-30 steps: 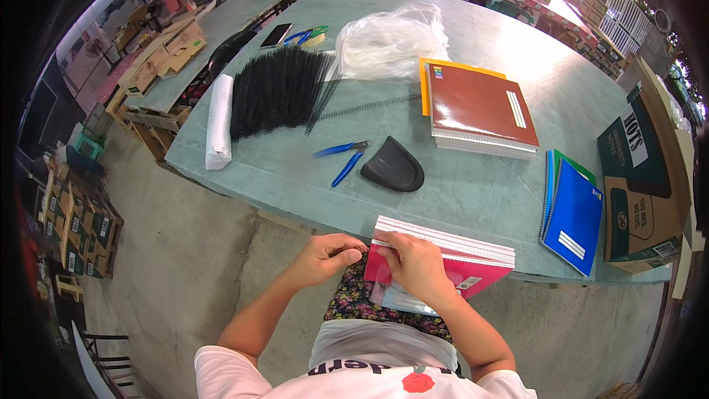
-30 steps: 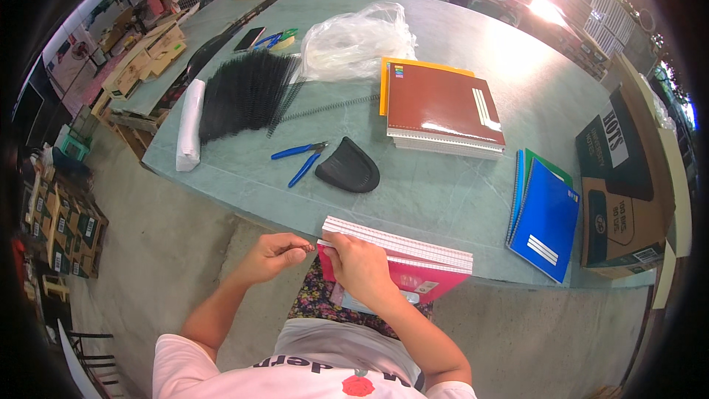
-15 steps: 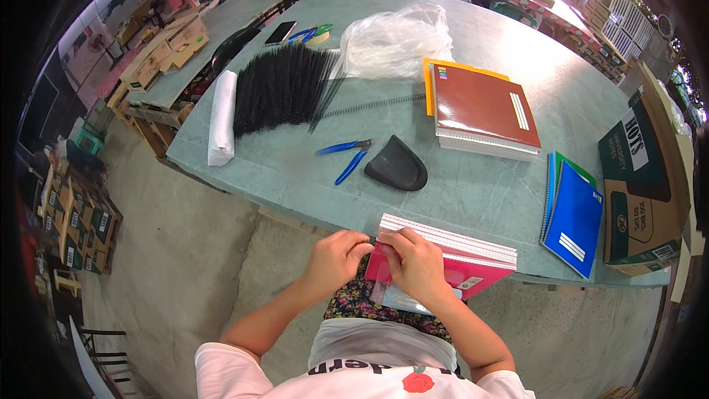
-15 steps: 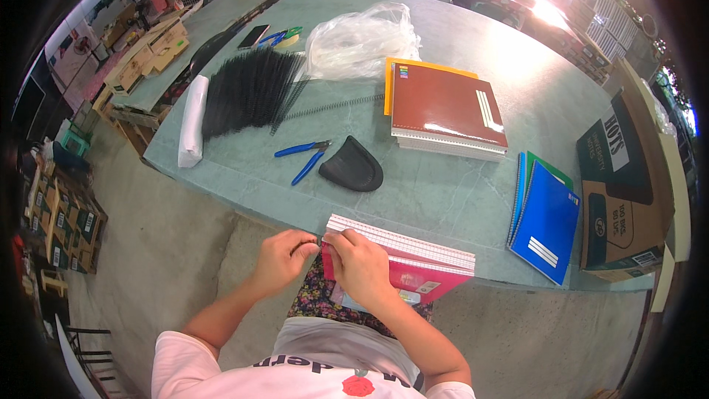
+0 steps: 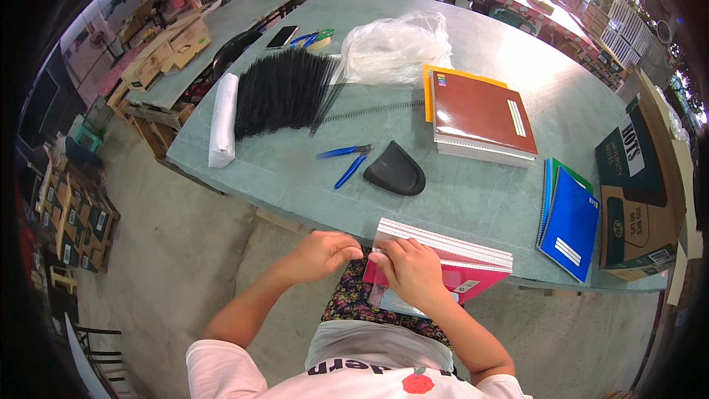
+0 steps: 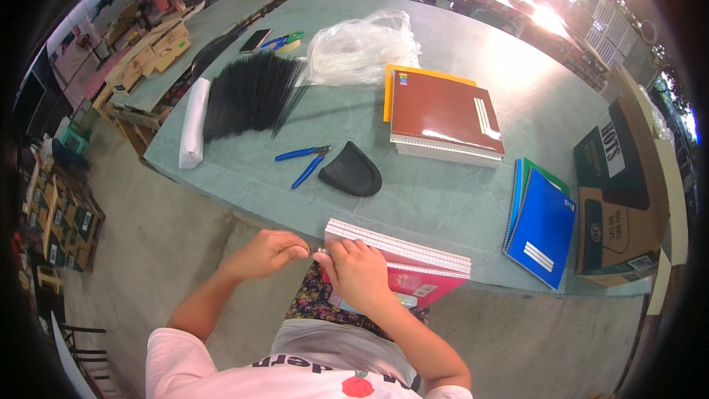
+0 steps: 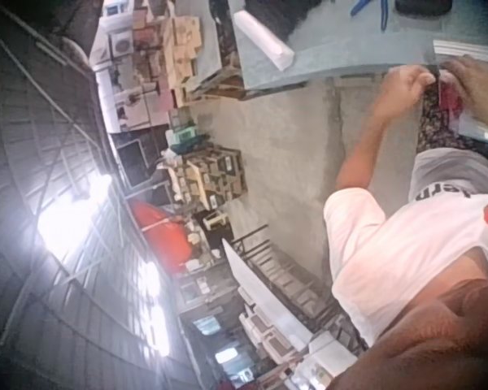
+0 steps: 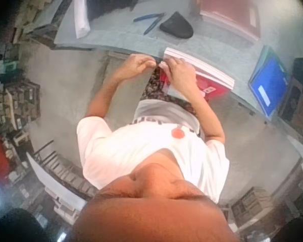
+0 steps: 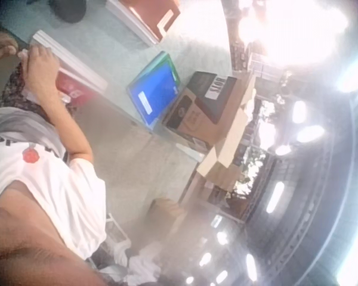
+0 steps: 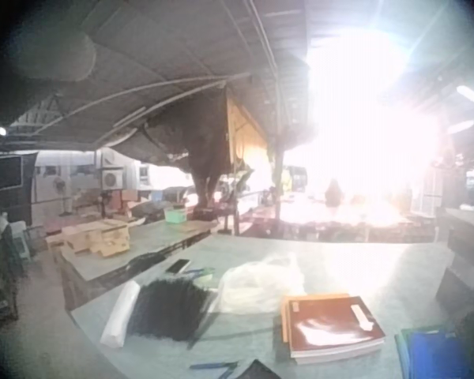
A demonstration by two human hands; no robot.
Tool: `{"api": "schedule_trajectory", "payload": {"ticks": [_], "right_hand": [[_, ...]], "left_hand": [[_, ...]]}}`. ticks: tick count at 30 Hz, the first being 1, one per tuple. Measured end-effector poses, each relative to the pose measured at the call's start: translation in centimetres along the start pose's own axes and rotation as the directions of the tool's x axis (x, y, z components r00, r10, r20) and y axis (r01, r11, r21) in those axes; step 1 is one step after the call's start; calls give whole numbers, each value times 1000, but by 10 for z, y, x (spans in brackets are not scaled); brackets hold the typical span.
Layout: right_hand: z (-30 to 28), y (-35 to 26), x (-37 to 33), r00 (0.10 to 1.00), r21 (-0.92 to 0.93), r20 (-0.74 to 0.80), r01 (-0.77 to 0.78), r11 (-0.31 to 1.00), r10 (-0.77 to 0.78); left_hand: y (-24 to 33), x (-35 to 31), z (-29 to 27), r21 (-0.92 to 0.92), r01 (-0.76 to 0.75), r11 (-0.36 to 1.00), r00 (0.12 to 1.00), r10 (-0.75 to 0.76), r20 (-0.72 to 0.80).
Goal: The person assembles notebooks by threading spiral binding through the holes of a stack of covers and pages, then trims the excess wire using a hand tool.
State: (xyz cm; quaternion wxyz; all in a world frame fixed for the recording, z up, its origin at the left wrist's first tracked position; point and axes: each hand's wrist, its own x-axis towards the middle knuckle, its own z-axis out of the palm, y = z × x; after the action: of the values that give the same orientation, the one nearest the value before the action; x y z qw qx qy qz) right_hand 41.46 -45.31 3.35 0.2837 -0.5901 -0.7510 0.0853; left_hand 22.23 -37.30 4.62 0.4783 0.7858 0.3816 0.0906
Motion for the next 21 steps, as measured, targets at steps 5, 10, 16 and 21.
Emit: {"api": "schedule_trajectory", "payload": {"ticks": [5, 10, 16, 21], "right_hand": [[7, 4, -2, 993, 105, -117, 7, 994, 5], [1, -7, 2, 991, 126, -2, -133, 983, 135], [6, 2, -3, 989, 155, -149, 14, 988, 9], [4, 2, -2, 994, -53, -106, -11, 999, 6]], "left_hand": [[13, -3, 3, -129, 7, 992, 999, -11, -31], [-8, 4, 10, 86, -210, 974, 959, 222, -177], [-4, 12, -5, -76, -115, 990, 993, 116, 8], [17, 75, -33, 10, -324, 946, 942, 322, 93]]}}
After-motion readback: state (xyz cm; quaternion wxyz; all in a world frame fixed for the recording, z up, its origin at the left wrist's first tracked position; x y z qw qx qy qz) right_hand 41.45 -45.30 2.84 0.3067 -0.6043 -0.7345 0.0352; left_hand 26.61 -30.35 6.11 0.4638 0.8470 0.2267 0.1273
